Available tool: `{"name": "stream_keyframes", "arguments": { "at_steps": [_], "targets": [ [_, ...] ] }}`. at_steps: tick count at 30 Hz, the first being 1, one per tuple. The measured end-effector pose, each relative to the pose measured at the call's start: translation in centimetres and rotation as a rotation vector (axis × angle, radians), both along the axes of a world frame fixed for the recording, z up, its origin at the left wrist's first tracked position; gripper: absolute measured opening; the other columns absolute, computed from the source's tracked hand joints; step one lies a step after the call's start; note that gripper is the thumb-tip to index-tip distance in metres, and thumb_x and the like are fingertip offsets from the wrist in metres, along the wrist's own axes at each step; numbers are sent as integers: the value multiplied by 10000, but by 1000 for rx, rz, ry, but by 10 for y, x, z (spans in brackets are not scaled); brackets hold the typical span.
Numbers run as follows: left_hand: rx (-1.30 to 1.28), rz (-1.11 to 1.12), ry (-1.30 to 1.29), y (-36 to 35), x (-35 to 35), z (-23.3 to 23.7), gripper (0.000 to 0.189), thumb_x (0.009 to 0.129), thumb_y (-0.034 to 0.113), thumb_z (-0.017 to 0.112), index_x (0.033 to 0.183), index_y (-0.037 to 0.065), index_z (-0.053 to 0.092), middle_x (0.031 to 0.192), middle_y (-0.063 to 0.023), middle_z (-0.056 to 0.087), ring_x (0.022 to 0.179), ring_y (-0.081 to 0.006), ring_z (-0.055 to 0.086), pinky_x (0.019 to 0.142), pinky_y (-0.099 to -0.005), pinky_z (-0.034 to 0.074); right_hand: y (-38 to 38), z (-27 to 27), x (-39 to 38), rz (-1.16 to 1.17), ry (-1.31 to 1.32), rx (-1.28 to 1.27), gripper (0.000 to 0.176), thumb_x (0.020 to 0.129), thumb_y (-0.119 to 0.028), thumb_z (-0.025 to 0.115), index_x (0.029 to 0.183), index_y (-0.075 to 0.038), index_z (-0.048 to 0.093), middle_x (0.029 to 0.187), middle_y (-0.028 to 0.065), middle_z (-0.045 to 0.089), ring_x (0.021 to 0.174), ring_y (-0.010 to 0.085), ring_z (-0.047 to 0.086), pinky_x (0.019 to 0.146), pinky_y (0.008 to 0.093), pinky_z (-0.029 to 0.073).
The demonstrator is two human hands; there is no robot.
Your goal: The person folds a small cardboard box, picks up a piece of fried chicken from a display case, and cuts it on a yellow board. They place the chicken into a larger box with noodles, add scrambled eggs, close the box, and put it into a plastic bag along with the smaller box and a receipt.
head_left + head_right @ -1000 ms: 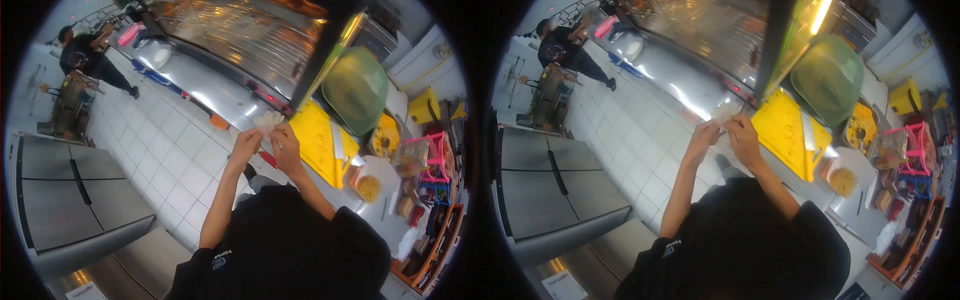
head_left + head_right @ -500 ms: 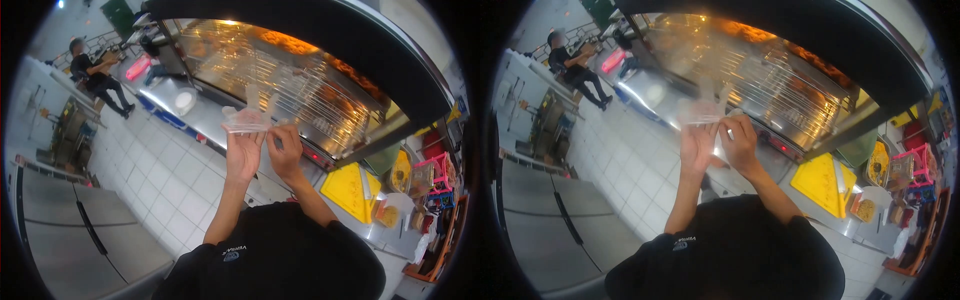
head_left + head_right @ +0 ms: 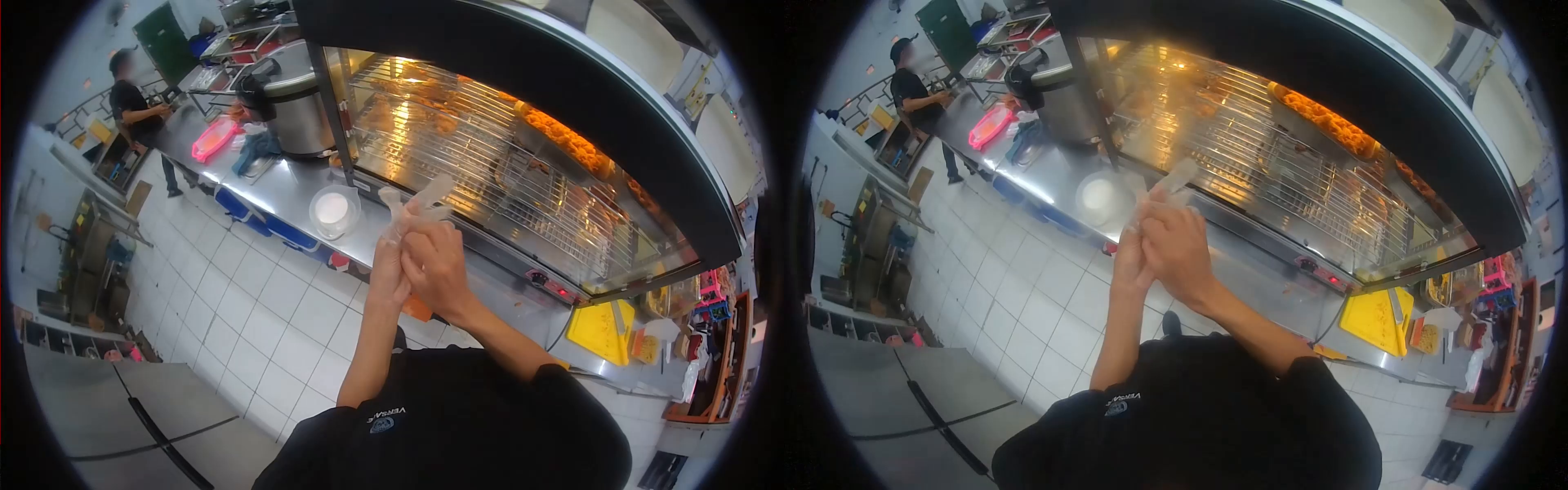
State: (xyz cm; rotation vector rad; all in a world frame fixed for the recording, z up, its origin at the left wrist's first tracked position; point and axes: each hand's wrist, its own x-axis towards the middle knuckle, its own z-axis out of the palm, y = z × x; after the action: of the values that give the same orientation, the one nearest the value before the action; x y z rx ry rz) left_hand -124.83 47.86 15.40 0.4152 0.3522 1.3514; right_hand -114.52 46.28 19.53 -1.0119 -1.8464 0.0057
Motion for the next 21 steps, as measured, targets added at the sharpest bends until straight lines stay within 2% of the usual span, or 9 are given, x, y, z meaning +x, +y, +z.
{"name": "stream_keyframes", "arguments": {
  "at_steps": [3, 6, 7, 8, 9, 12, 15, 18, 21],
  "targets": [
    [55, -66, 26, 14, -37, 6, 494, 1019, 330, 556, 1368, -10, 473, 1180, -76, 603, 1111, -171, 589, 967, -333, 496, 14, -7, -20, 75, -21, 41, 155, 736, 23, 720, 871, -22, 660, 918, 108, 649, 787, 273, 604, 705, 377, 471],
    [-122, 57, -301, 28, -58, 14, 532, 1028, 377, 518, 1377, -19, 453, 1249, -129, 588, 1180, -216, 571, 1035, -380, 470, 21, -17, -36, 239, 11, 55, 113, 746, 27, 725, 824, -3, 650, 872, 111, 650, 733, 270, 618, 650, 363, 499],
    [-142, 61, -361, 34, -64, 3, 581, 1018, 429, 507, 1380, -22, 447, 1282, -136, 574, 1202, -238, 557, 1063, -405, 447, 16, -23, -42, 307, 28, 47, 103, 749, 26, 728, 807, 3, 646, 851, 111, 645, 715, 270, 620, 633, 359, 507],
    [-155, 64, -419, 44, -70, -15, 631, 1008, 480, 496, 1382, -25, 441, 1315, -143, 561, 1225, -259, 543, 1091, -430, 423, 16, -30, -43, 284, 7, 18, 96, 750, 24, 728, 796, 2, 646, 851, 109, 644, 726, 271, 624, 639, 357, 511],
    [-162, 67, -479, 51, -75, -11, 681, 998, 531, 484, 1385, -28, 436, 1348, -150, 547, 1247, -280, 529, 1119, -456, 400, 19, -35, -41, 263, -15, -5, 91, 751, 22, 728, 785, 2, 646, 851, 107, 642, 736, 271, 627, 646, 355, 515],
    [-362, -158, -507, 42, -88, 7, 832, 924, 715, 425, 1402, 34, 447, 1400, -137, 520, 1251, -339, 511, 1120, -550, 376, 31, -35, -53, 291, -27, 34, 85, 755, 17, 728, 786, 1, 650, 854, 102, 637, 758, 270, 637, 644, 348, 518],
    [-147, -143, -393, 48, -99, 6, 935, 847, 831, 383, 1452, 120, 421, 1410, -132, 511, 1325, -383, 436, 1125, -649, 293, 31, -34, -61, 341, -74, -29, 99, 756, 14, 729, 808, -3, 646, 864, 99, 634, 769, 273, 643, 642, 354, 517],
    [-37, -199, -483, 51, -103, 5, 908, 864, 824, 361, 1520, 196, 335, 1501, -153, 408, 1418, -387, 312, 1120, -684, 235, 27, -37, -70, 423, -101, -86, 106, 764, -21, 699, 830, -11, 617, 883, 126, 618, 806, 314, 623, 683, 396, 507],
    [126, -318, -530, 73, -100, -9, 902, 915, 761, 365, 1568, 157, 216, 1584, -152, 273, 1472, -389, 203, 1126, -690, 184, 27, -35, -79, 498, -109, -244, 96, 803, -44, 680, 860, -17, 607, 901, 135, 612, 834, 331, 614, 711, 406, 504]
  ]
}}
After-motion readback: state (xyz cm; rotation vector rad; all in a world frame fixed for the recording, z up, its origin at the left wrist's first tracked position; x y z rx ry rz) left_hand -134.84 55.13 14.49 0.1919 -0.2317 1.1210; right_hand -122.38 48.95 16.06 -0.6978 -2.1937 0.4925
